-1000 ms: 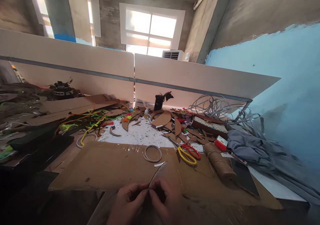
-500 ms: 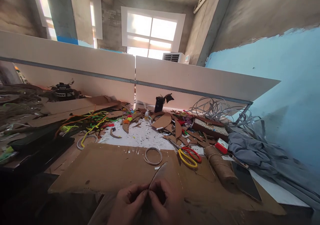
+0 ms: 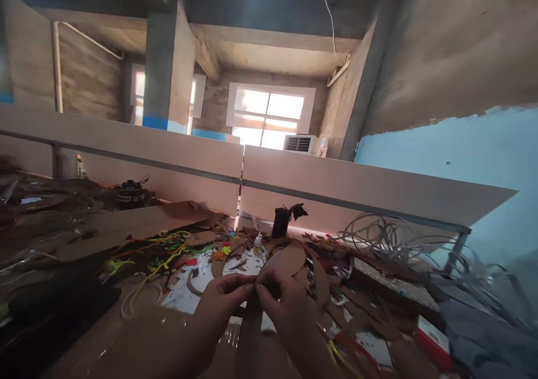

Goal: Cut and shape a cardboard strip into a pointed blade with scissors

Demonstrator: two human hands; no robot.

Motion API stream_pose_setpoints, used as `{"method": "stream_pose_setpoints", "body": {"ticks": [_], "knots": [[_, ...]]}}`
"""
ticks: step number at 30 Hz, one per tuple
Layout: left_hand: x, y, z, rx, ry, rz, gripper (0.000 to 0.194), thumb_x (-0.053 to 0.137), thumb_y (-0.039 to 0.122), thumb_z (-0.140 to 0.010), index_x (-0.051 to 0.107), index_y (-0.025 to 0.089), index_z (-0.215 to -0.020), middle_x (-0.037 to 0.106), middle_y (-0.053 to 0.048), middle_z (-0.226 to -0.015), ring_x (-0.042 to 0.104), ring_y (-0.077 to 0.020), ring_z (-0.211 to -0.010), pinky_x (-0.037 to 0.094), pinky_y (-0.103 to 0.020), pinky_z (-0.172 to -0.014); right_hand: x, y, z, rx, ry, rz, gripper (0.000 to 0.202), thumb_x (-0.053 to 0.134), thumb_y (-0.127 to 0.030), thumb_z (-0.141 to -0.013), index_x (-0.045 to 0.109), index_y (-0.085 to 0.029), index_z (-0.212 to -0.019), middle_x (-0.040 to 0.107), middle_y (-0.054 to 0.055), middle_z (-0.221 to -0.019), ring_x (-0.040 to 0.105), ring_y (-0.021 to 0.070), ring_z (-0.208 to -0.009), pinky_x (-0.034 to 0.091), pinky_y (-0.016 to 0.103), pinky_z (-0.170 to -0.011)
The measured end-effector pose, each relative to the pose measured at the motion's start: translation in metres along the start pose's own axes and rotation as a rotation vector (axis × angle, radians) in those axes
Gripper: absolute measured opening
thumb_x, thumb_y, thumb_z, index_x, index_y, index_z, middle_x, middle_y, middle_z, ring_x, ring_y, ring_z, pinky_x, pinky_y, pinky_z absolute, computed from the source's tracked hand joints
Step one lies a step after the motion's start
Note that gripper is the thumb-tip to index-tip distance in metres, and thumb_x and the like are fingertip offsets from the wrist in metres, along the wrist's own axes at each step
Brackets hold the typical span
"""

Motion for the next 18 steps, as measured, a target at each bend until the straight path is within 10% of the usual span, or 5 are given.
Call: {"method": "stream_pose_setpoints", "body": {"ticks": [9,18], "knots": [[-0.025,-0.005,-0.075,0.062,0.021,-0.003,0.026,0.073,0.031,-0.068,0.078,0.015,-0.088,0.078,-0.006,-0.083,0.069,-0.0221,-0.08,0.051,-0.03,-0.074,0.015,0.01,-0.065,-0.049,0.117,0.122,0.01,0.061,-0.025,-0.074,0.064,-0.023,-0.065,0.066,0.0,-0.059,0.064,0.0196,-0.059,0.047,0.024,-0.053],[-0.036,-0.034,-0.14,0.007,0.092,-0.022,0.021,0.073,0.033,-0.063,0.075,0.02,-0.08,0.074,-0.001,-0.072,0.067,-0.0203,-0.072,0.046,-0.024,-0.059,0.039,0.084,-0.1,0.003,0.103,0.102,0.015,0.057,-0.033,-0.079,0.065,-0.02,-0.077,0.069,0.003,-0.072,0.063,0.0196,-0.064,0.047,0.027,-0.057]]}}
Point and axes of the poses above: each hand's wrist, its own z-axis away from the middle knuckle, its own x-axis out of the palm, y = z × x, the point moved 2 cm from there along -z, towards the middle knuckle
